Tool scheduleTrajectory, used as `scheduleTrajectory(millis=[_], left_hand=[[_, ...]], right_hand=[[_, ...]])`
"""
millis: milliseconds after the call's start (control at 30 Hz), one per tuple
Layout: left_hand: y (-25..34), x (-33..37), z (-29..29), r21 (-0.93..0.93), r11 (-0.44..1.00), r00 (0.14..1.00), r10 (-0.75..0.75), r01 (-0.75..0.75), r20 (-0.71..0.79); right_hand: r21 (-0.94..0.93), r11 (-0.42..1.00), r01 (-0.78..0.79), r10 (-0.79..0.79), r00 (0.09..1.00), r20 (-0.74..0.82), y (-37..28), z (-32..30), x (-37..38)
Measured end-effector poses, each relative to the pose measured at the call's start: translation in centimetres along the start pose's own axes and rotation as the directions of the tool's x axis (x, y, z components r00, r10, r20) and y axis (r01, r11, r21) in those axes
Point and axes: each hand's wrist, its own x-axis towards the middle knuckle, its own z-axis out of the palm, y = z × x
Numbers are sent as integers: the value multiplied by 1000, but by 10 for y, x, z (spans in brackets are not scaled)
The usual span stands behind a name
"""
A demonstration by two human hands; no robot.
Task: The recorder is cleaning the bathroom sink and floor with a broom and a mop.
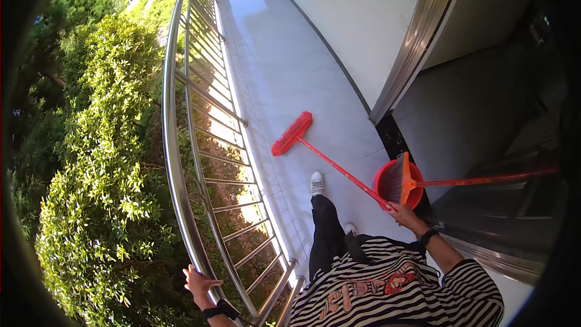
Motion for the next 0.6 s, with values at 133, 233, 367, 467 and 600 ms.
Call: scheduleTrajectory(millis=[133,233,367,467,600], left_hand=[[6,43,-7,-427,904,981,-107,28,-164],[67,88,-19,-377,923,983,1,-72,-184],[121,160,-46,-293,928,955,158,-230,-252],[151,237,-58,-382,864,939,254,-327,-230],[228,314,-77,-323,860,915,339,-395,-218]], right_hand=[[-164,986,16,-12,1000,24,-84,26,116],[-99,981,170,-186,966,-183,-142,27,166],[26,1000,12,-11,998,-66,-221,-7,158],[-40,989,140,-143,987,-70,-194,-43,147],[-150,988,25,-47,988,-146,-193,-91,112]])
